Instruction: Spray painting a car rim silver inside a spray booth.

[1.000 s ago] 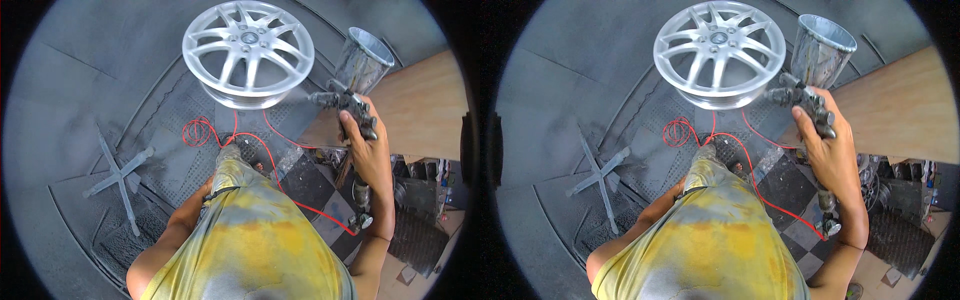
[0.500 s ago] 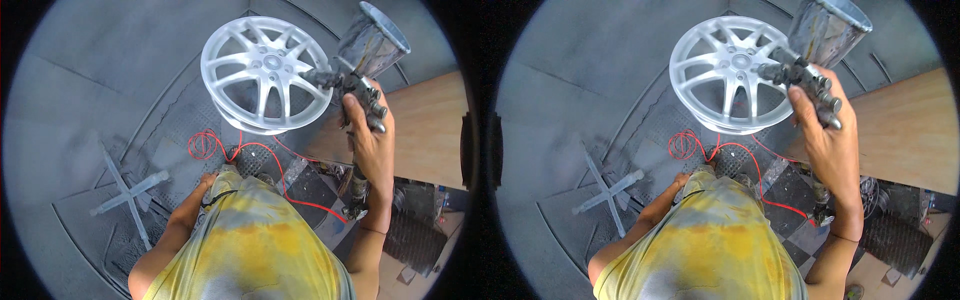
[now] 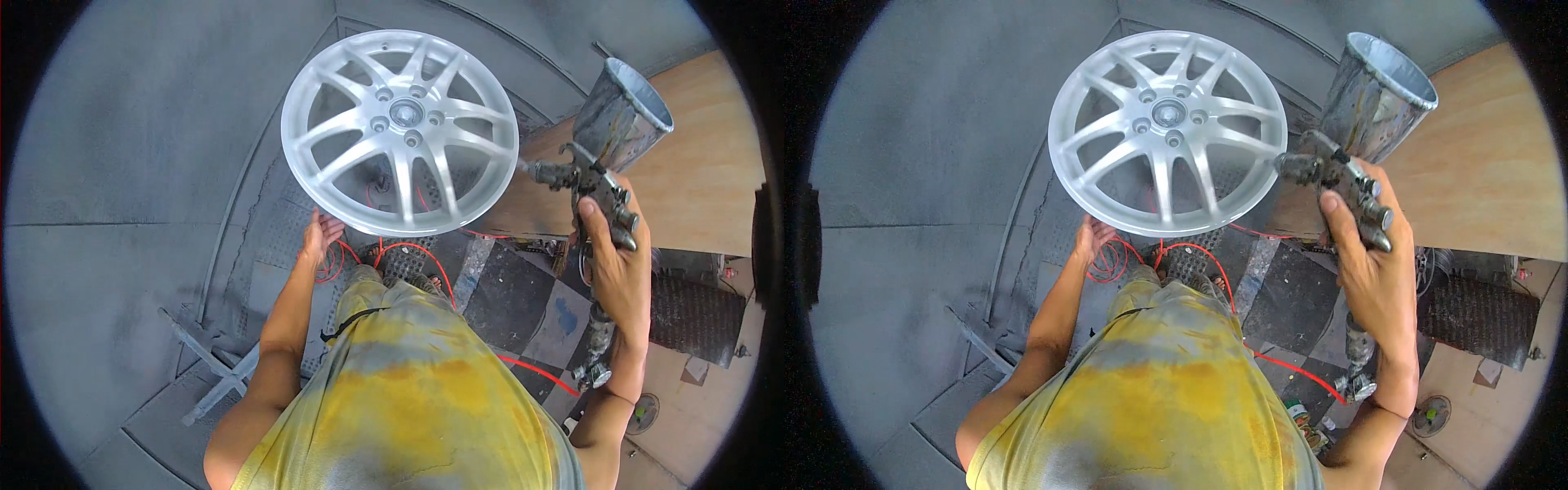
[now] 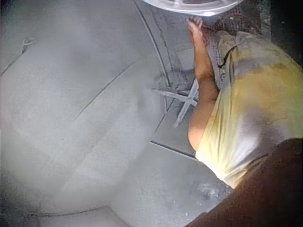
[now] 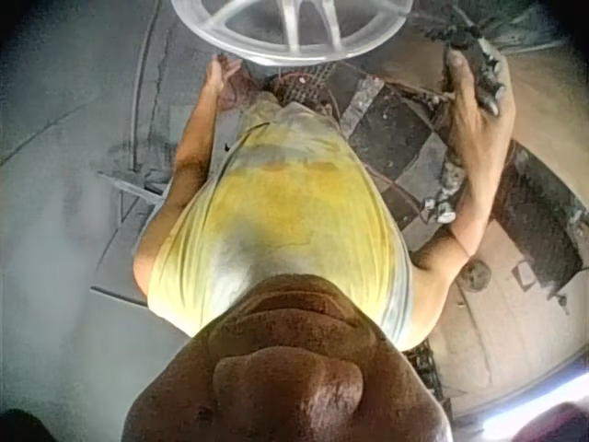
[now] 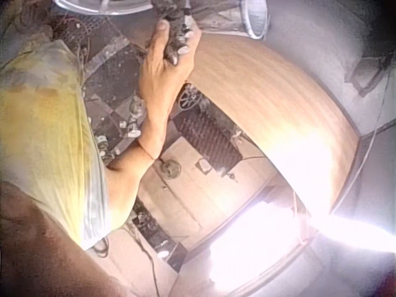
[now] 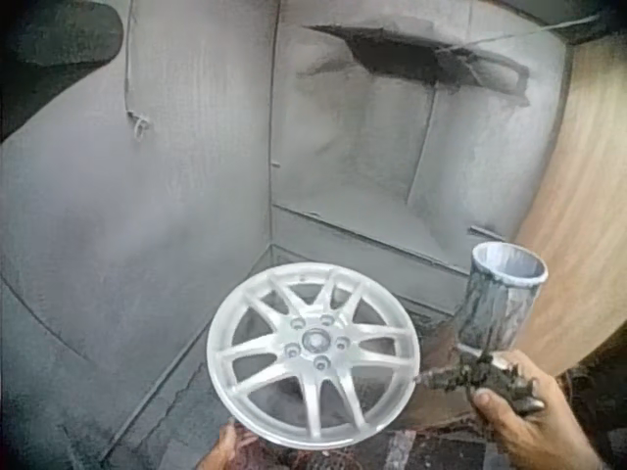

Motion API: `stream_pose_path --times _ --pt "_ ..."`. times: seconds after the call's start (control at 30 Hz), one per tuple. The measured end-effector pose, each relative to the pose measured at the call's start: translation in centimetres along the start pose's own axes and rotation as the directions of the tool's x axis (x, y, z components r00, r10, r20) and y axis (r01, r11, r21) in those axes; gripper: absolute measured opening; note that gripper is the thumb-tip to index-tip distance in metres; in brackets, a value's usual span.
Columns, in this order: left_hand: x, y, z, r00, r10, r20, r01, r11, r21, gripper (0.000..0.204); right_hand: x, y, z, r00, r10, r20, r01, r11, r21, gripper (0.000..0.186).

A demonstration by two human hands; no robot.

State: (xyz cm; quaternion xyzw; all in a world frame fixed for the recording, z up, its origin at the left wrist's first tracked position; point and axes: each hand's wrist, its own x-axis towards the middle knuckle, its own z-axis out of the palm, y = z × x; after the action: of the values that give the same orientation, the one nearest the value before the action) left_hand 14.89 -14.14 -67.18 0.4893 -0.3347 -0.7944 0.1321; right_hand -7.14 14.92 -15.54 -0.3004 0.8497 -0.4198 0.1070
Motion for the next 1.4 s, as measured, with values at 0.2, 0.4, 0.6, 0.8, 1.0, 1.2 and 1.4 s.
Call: stream_pose_path --times 0.2,0.4,0.6,0.8,1.0,1.2,1.4 --pt "-0.1 3.8 3.4 0.999 0.015 0.033 -0.007 0.978 -0.209 0.073 -0.6 -1.9 1.2 0.996 0.045 0.082 -0.055 0.991 0.121 0.028" --pt "-1.3 3.1 4.1 0.996 -0.008 0.088 0.034 0.952 -0.305 0.071 0.2 -3.5 2.3 0.999 -0.042 0.011 0.039 0.985 0.166 0.028" --pt "-4.7 1.6 7.5 0.977 -0.129 0.168 0.185 0.908 -0.376 0.087 1.4 -2.4 2.3 0.994 -0.05 -0.094 0.059 0.994 0.097 0.027" --pt "-6.6 -1.9 11.7 0.959 -0.164 0.23 0.271 0.758 -0.594 0.108 1.7 -2.6 1.5 0.996 0.081 0.029 -0.084 0.991 0.105 0.029" --pt "-7.7 -3.4 11.7 0.923 -0.212 0.321 0.372 0.707 -0.601 0.113 1.9 -2.9 2.3 0.998 -0.041 0.047 0.032 0.984 0.177 0.024" --pt "-7.3 -2.3 9.4 0.951 -0.229 0.207 0.306 0.793 -0.527 0.095 1.7 -2.1 1.2 0.996 -0.005 -0.09 0.013 0.997 0.082 0.022" --pt "-5.5 -0.5 8.8 0.987 -0.085 0.14 0.144 0.857 -0.496 0.095 1.6 -0.4 0.1 0.98 0.198 0.007 -0.197 0.972 0.131 0.025"
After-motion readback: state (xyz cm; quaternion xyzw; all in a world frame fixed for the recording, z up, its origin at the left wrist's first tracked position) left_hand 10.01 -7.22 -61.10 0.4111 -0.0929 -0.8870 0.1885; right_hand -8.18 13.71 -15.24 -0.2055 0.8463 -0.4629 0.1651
